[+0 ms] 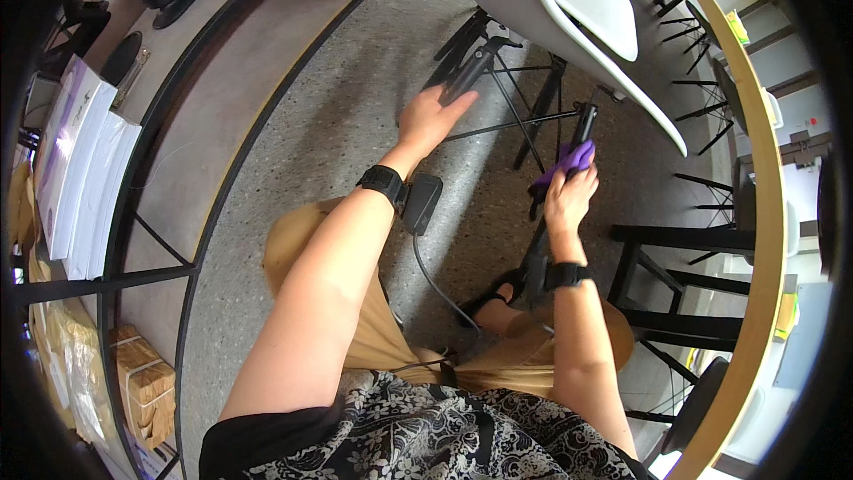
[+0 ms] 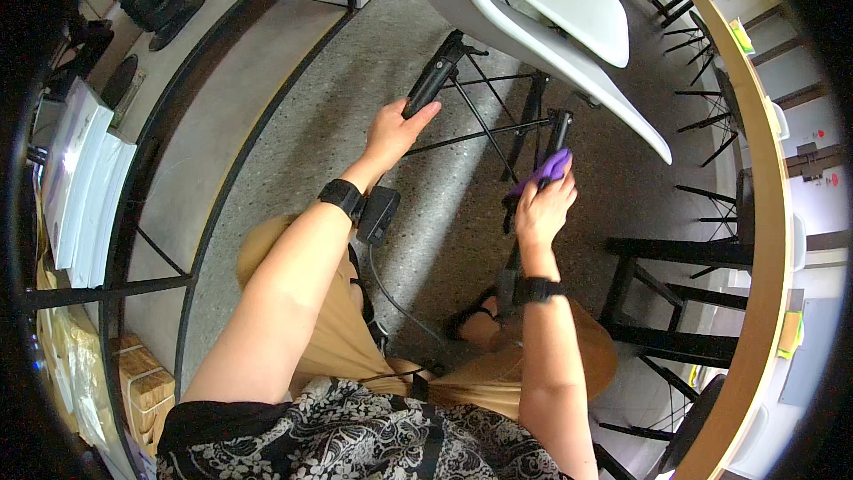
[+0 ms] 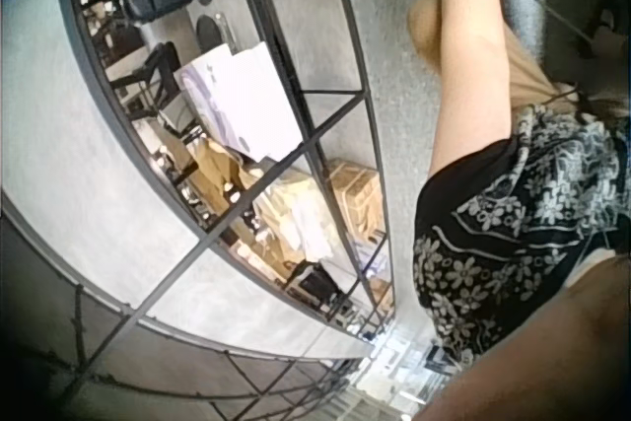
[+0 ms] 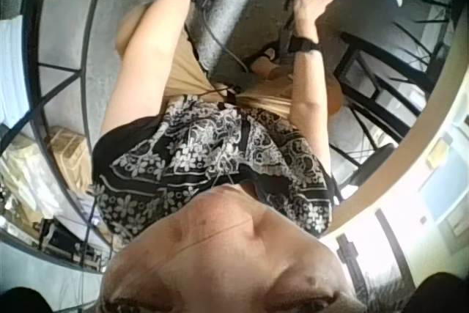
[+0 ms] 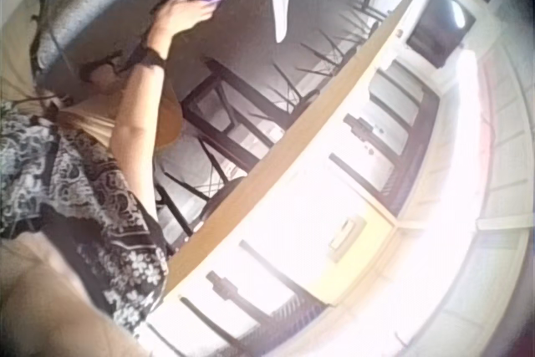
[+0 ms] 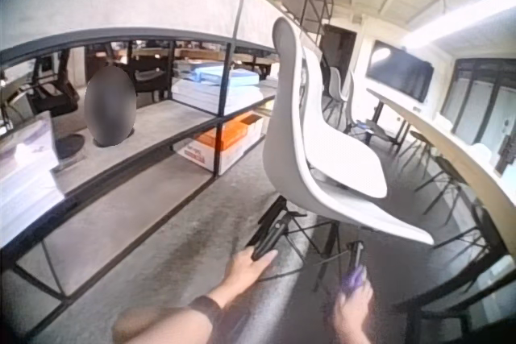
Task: The person cleans a white plastic chair with a purple cloth. They wipe the seat, backrest, and metal legs of the chair while kneeling on the floor. The person also wipes the underside of the chair and the table edge.
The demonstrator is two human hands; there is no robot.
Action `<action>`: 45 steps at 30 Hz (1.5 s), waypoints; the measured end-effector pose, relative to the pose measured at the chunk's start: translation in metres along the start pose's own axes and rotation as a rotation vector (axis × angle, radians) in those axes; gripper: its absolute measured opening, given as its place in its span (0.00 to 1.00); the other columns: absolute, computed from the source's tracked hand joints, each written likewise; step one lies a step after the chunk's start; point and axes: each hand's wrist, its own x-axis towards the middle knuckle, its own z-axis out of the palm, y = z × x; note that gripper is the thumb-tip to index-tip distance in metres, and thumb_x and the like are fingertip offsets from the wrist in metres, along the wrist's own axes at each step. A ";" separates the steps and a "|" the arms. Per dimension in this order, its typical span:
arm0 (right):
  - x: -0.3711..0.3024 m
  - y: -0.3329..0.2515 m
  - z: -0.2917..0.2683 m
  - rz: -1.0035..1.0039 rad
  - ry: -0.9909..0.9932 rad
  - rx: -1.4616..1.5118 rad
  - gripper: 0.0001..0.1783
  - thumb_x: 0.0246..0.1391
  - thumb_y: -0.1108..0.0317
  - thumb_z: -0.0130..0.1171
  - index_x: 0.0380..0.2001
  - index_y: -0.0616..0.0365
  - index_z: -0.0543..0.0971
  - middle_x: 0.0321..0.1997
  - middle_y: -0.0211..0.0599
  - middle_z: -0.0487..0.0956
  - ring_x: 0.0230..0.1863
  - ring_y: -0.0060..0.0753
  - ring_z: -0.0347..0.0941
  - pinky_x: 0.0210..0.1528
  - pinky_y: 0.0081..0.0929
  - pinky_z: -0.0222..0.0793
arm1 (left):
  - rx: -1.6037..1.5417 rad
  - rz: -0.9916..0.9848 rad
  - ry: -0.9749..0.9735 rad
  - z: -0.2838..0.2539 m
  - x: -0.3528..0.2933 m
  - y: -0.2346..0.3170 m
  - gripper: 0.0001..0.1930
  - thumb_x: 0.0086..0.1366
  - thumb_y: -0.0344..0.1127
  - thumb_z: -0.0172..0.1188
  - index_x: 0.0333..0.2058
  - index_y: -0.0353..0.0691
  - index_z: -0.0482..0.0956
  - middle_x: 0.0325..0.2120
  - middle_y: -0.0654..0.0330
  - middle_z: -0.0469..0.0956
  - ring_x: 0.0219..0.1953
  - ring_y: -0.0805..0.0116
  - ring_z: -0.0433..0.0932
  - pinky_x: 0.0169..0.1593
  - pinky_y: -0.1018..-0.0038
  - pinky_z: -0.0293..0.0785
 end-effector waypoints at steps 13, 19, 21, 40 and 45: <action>-0.028 0.003 -0.024 0.075 0.026 0.263 0.33 0.53 0.69 0.57 0.63 0.53 0.59 0.54 0.47 0.66 0.49 0.51 0.69 0.51 0.41 0.69 | -0.025 -0.003 0.026 0.005 0.005 -0.017 0.26 0.57 0.61 0.60 0.27 0.38 0.79 0.18 0.60 0.75 0.23 0.65 0.74 0.30 0.69 0.68; 0.037 -0.015 -0.024 -0.023 0.056 -0.010 0.26 0.58 0.59 0.53 0.54 0.66 0.65 0.50 0.52 0.69 0.52 0.52 0.65 0.52 0.42 0.67 | -0.032 0.000 0.035 0.013 0.006 -0.013 0.26 0.57 0.60 0.60 0.28 0.37 0.79 0.17 0.59 0.75 0.22 0.66 0.73 0.29 0.69 0.68; 0.019 0.002 -0.014 0.000 -0.064 -0.053 0.24 0.59 0.58 0.52 0.50 0.68 0.67 0.48 0.52 0.69 0.51 0.53 0.65 0.51 0.42 0.68 | -0.054 0.042 0.048 0.010 0.006 -0.013 0.23 0.59 0.57 0.60 0.24 0.40 0.74 0.15 0.67 0.68 0.19 0.75 0.68 0.25 0.75 0.64; 0.085 -0.027 -0.055 -0.175 0.095 -0.085 0.19 0.53 0.60 0.58 0.44 0.62 0.77 0.48 0.53 0.74 0.43 0.52 0.76 0.43 0.42 0.75 | 0.010 0.014 0.049 0.007 0.002 -0.017 0.26 0.57 0.59 0.60 0.31 0.37 0.80 0.21 0.55 0.78 0.25 0.61 0.77 0.32 0.69 0.70; 0.074 -0.031 -0.053 -0.159 0.087 -0.062 0.20 0.48 0.65 0.61 0.45 0.63 0.77 0.47 0.53 0.73 0.43 0.52 0.76 0.43 0.40 0.75 | 0.013 0.002 0.014 0.009 -0.002 -0.018 0.27 0.57 0.60 0.59 0.34 0.36 0.80 0.24 0.53 0.79 0.28 0.58 0.79 0.34 0.67 0.72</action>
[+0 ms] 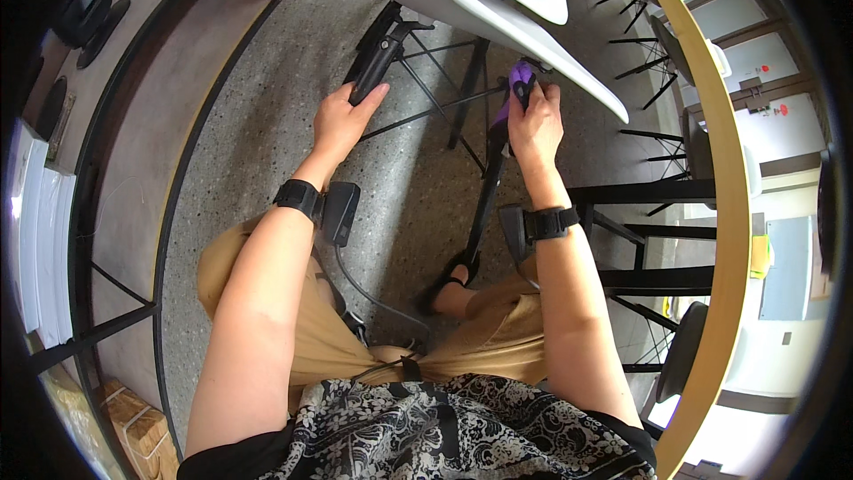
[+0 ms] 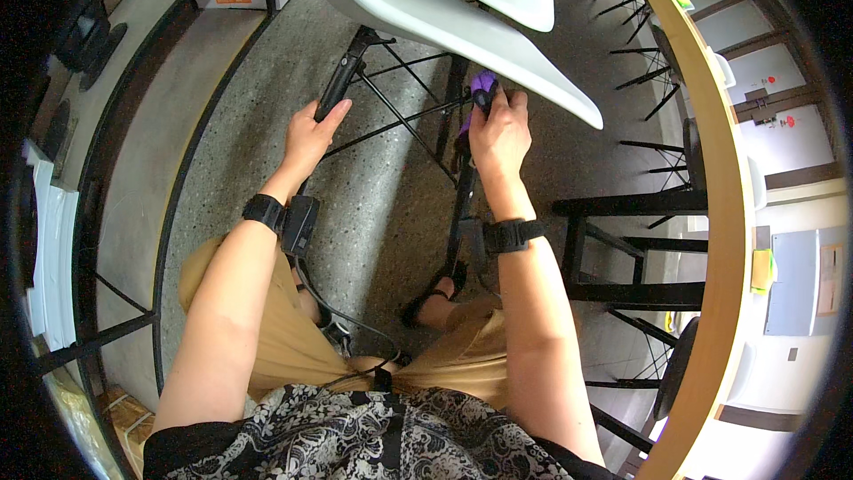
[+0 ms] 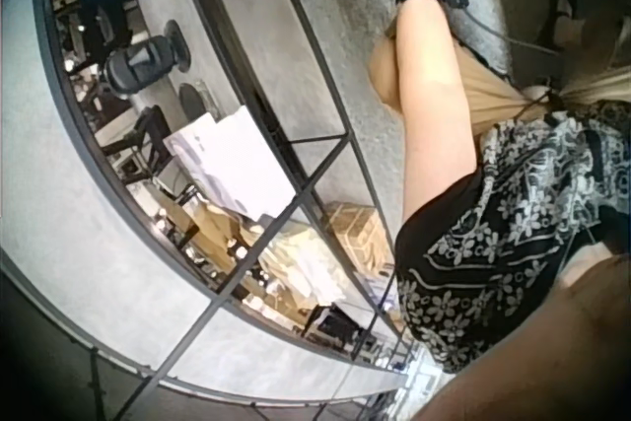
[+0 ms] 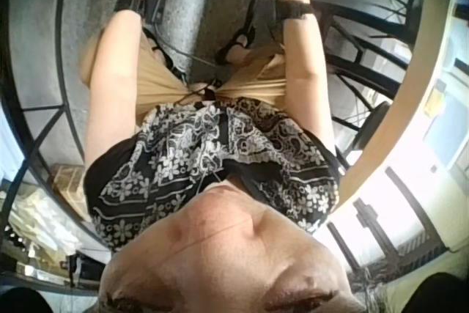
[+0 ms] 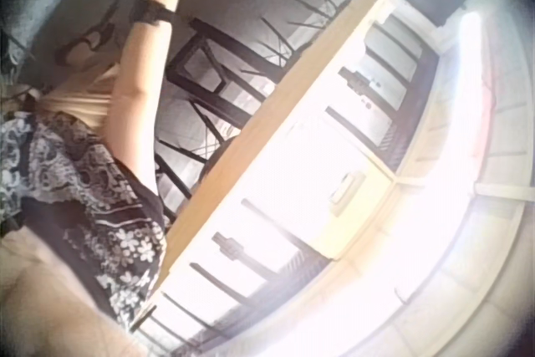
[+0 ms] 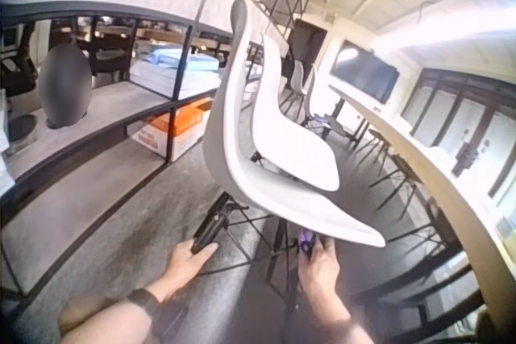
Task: The person cleans a white plastic chair with a purple cloth. They wipe the seat, backrest, and metal legs of the chair while kneeling on the floor. The person also wipes the underside of the chair and the table edge.
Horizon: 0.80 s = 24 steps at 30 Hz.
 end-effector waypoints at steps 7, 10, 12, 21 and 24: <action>0.001 -0.038 -0.021 -0.221 0.002 0.198 0.23 0.41 0.70 0.64 0.45 0.62 0.77 0.46 0.45 0.74 0.43 0.49 0.75 0.45 0.37 0.74 | -0.025 0.007 0.003 -0.003 0.002 0.004 0.27 0.58 0.59 0.60 0.34 0.35 0.80 0.23 0.52 0.79 0.28 0.58 0.78 0.34 0.67 0.72; 0.009 -0.085 -0.004 -0.354 0.025 0.253 0.27 0.39 0.70 0.64 0.48 0.57 0.76 0.45 0.43 0.74 0.46 0.46 0.73 0.47 0.37 0.72 | -0.023 0.006 0.014 -0.005 0.003 0.006 0.26 0.58 0.58 0.60 0.34 0.35 0.80 0.22 0.52 0.78 0.27 0.59 0.78 0.33 0.67 0.71; 0.019 -0.108 0.008 -0.382 0.028 0.333 0.30 0.39 0.71 0.64 0.51 0.53 0.75 0.44 0.42 0.73 0.47 0.46 0.71 0.46 0.37 0.71 | 0.004 0.000 0.009 -0.005 0.005 0.007 0.26 0.58 0.58 0.60 0.34 0.35 0.80 0.22 0.52 0.78 0.27 0.59 0.78 0.33 0.67 0.71; 0.008 -0.115 0.028 -0.400 -0.151 0.410 0.35 0.43 0.75 0.58 0.58 0.40 0.69 0.44 0.41 0.72 0.47 0.49 0.69 0.48 0.38 0.69 | -0.010 0.040 0.030 -0.004 0.001 0.001 0.26 0.56 0.59 0.61 0.34 0.38 0.80 0.24 0.52 0.80 0.29 0.56 0.80 0.34 0.65 0.72; -0.014 -0.098 0.024 -0.426 -0.126 0.335 0.35 0.41 0.76 0.59 0.58 0.49 0.69 0.45 0.43 0.71 0.47 0.49 0.69 0.49 0.38 0.68 | 0.000 0.043 0.027 -0.002 0.000 0.000 0.26 0.56 0.59 0.60 0.34 0.38 0.80 0.26 0.51 0.80 0.31 0.54 0.80 0.36 0.65 0.73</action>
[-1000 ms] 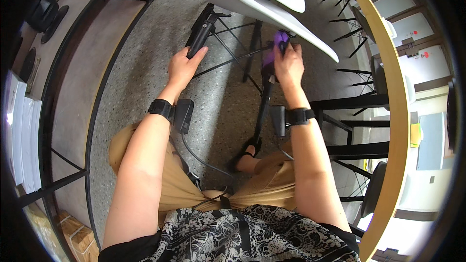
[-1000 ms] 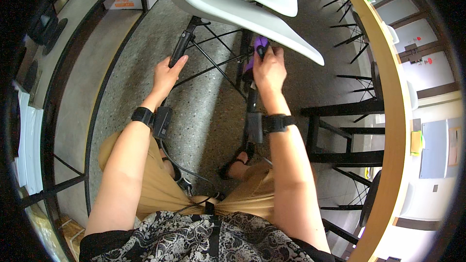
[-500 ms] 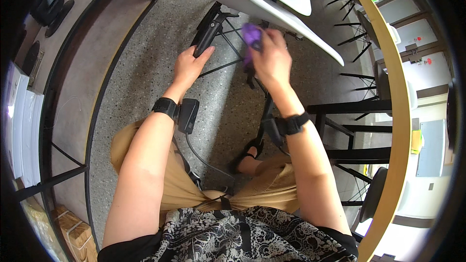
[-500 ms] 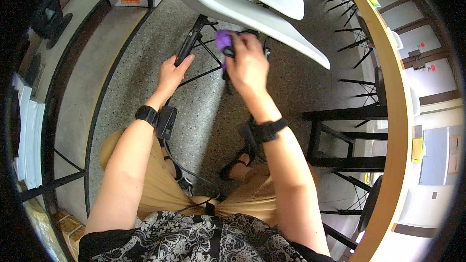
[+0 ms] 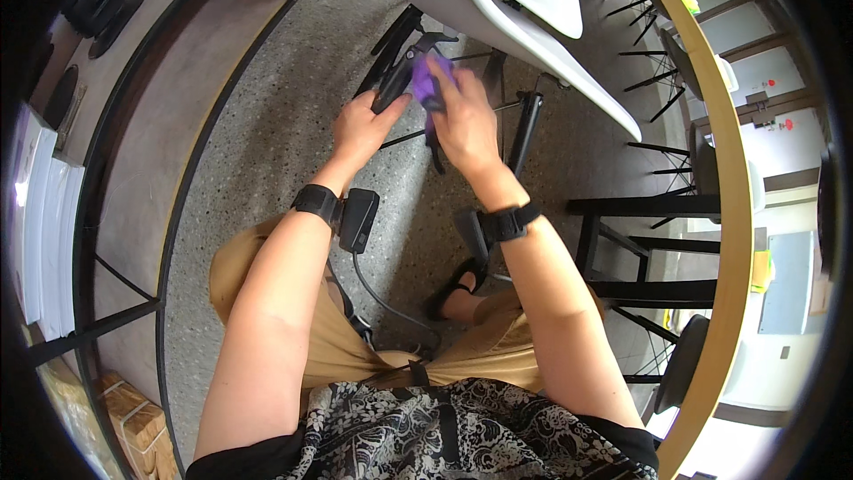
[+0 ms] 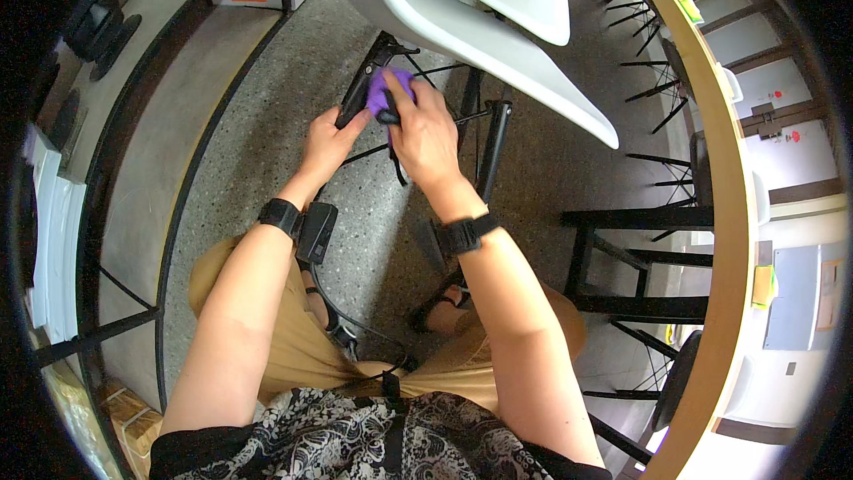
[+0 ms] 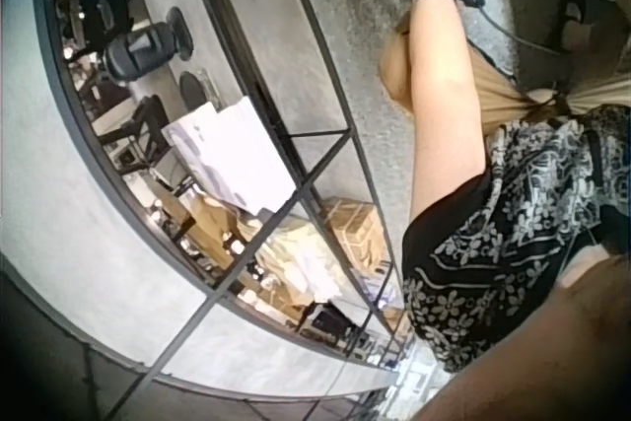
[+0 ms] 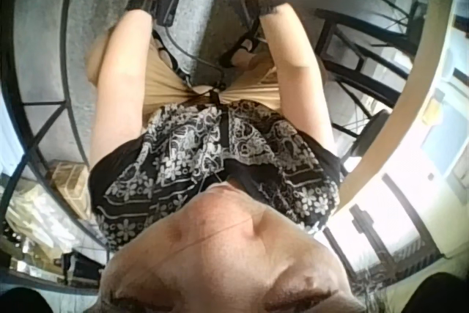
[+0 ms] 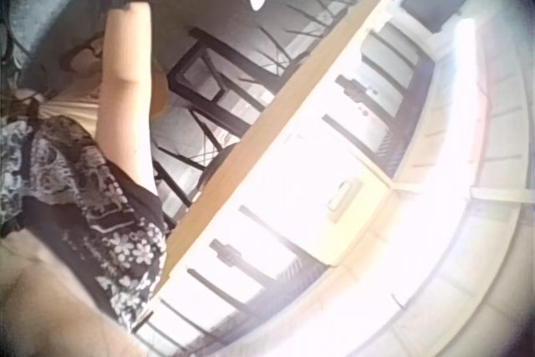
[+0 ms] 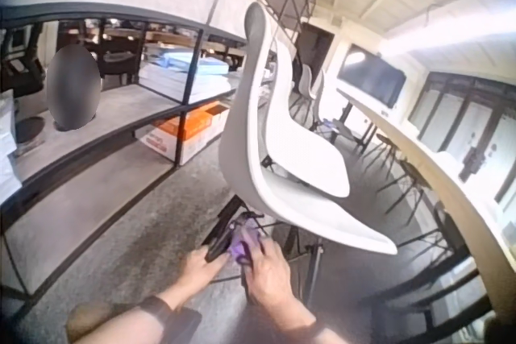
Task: The person cleans a white plastic chair with a purple cloth. They wipe the seat, backrest, and metal legs of the chair while kneeling on the floor. The person also wipes the underside of the chair and the table edge.
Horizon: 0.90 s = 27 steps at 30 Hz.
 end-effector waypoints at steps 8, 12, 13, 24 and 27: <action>-0.012 0.000 -0.013 0.059 -0.030 -0.065 0.33 0.44 0.67 0.60 0.56 0.61 0.68 0.45 0.47 0.73 0.48 0.49 0.68 0.51 0.40 0.67 | 0.038 -0.015 -0.010 0.001 0.005 -0.009 0.27 0.57 0.61 0.58 0.34 0.37 0.80 0.27 0.49 0.80 0.32 0.51 0.80 0.36 0.64 0.72; 0.000 -0.009 0.024 0.063 0.070 -0.190 0.35 0.45 0.67 0.57 0.59 0.65 0.63 0.51 0.47 0.74 0.51 0.47 0.67 0.53 0.41 0.62 | -0.056 0.104 0.083 0.013 0.007 -0.008 0.23 0.63 0.55 0.56 0.27 0.37 0.76 0.15 0.66 0.69 0.18 0.76 0.67 0.24 0.74 0.63; -0.002 -0.013 0.024 0.053 0.080 -0.154 0.34 0.45 0.69 0.56 0.59 0.64 0.65 0.53 0.44 0.73 0.53 0.45 0.67 0.54 0.40 0.62 | -0.068 0.069 0.074 0.010 0.008 -0.009 0.24 0.64 0.56 0.55 0.27 0.37 0.76 0.16 0.66 0.69 0.18 0.76 0.67 0.24 0.74 0.63; -0.030 0.042 -0.040 -0.024 0.086 -0.359 0.29 0.35 0.84 0.53 0.47 0.56 0.77 0.48 0.39 0.74 0.45 0.49 0.69 0.46 0.40 0.71 | -0.067 -0.012 -0.008 -0.003 0.002 -0.006 0.30 0.61 0.63 0.52 0.27 0.35 0.77 0.16 0.55 0.72 0.22 0.60 0.73 0.30 0.67 0.67; -0.036 0.046 -0.028 -0.033 0.070 -0.397 0.29 0.38 0.83 0.53 0.50 0.57 0.76 0.52 0.39 0.75 0.47 0.45 0.69 0.48 0.37 0.71 | -0.114 -0.037 -0.024 -0.001 0.003 0.002 0.30 0.61 0.63 0.53 0.27 0.35 0.77 0.15 0.56 0.71 0.22 0.62 0.73 0.30 0.66 0.67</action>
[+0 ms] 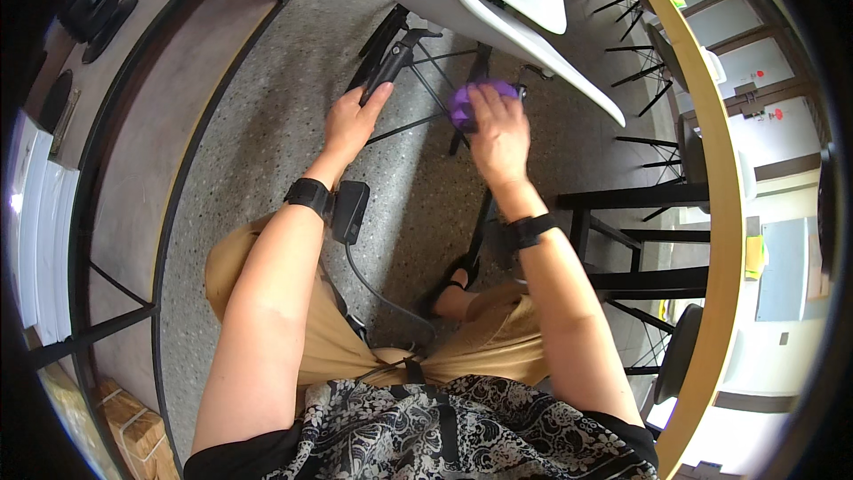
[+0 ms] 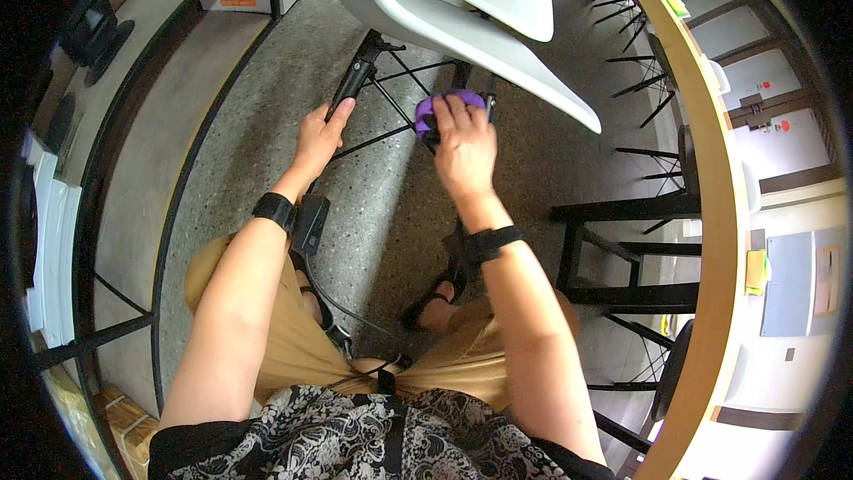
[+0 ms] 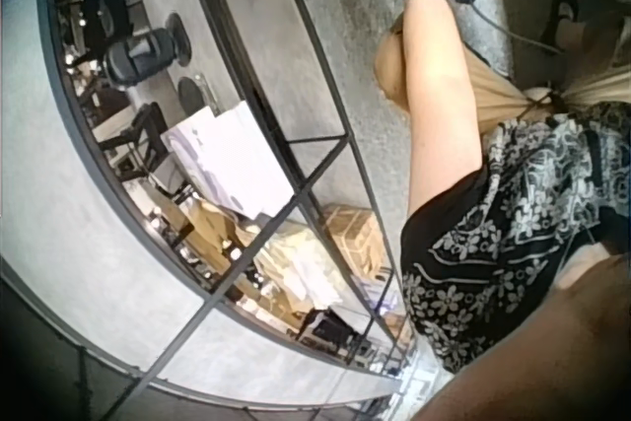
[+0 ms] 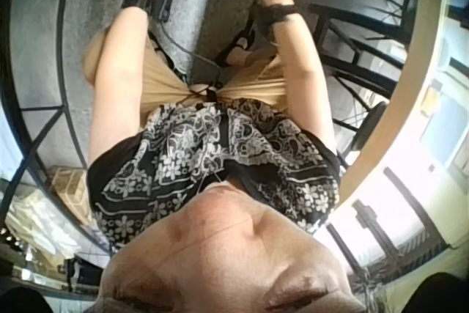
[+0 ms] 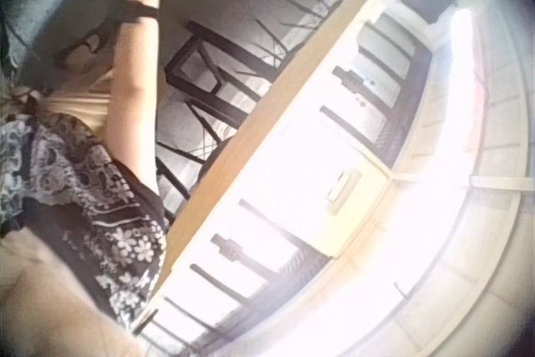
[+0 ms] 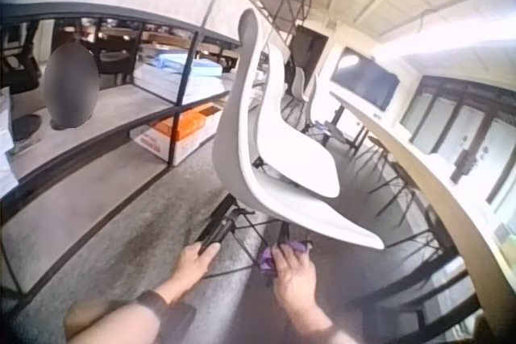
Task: The person cleans a white plastic chair with a purple cloth. They wipe the seat, backrest, and metal legs of the chair while kneeling on the floor. The person also wipes the underside of the chair and the table edge.
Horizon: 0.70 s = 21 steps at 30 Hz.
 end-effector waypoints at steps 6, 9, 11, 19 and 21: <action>-0.019 -0.033 0.016 0.255 -0.015 0.541 0.36 0.35 0.87 0.51 0.53 0.55 0.73 0.56 0.41 0.73 0.47 0.53 0.67 0.54 0.34 0.64 | -0.038 -0.038 -0.015 0.004 0.003 0.003 0.30 0.60 0.63 0.54 0.26 0.36 0.77 0.14 0.59 0.71 0.19 0.68 0.72 0.27 0.69 0.66; -0.035 -0.045 0.010 0.199 -0.043 0.357 0.38 0.32 0.87 0.51 0.54 0.55 0.72 0.58 0.37 0.71 0.47 0.52 0.66 0.54 0.36 0.65 | 0.007 -0.015 -0.009 0.001 0.001 0.001 0.29 0.60 0.63 0.54 0.26 0.37 0.77 0.14 0.61 0.70 0.17 0.70 0.71 0.25 0.70 0.66; -0.053 -0.052 0.010 0.199 -0.112 0.247 0.42 0.31 0.86 0.52 0.58 0.55 0.68 0.59 0.39 0.68 0.48 0.52 0.65 0.54 0.37 0.66 | 0.005 -0.006 -0.009 -0.001 0.000 -0.001 0.29 0.61 0.63 0.53 0.27 0.37 0.78 0.13 0.61 0.71 0.18 0.69 0.72 0.26 0.70 0.66; -0.054 -0.033 0.003 0.334 -0.147 0.351 0.33 0.41 0.80 0.53 0.57 0.62 0.67 0.53 0.48 0.73 0.51 0.52 0.67 0.56 0.39 0.65 | 0.017 -0.001 -0.016 -0.005 -0.001 0.004 0.30 0.61 0.64 0.52 0.28 0.37 0.78 0.14 0.59 0.72 0.19 0.66 0.73 0.28 0.69 0.67; -0.035 -0.047 0.009 0.307 -0.116 0.310 0.34 0.39 0.79 0.54 0.56 0.68 0.66 0.53 0.53 0.72 0.51 0.55 0.67 0.57 0.40 0.63 | 0.032 -0.003 -0.010 0.000 0.000 0.002 0.30 0.61 0.64 0.52 0.29 0.37 0.78 0.15 0.59 0.72 0.19 0.65 0.73 0.28 0.69 0.68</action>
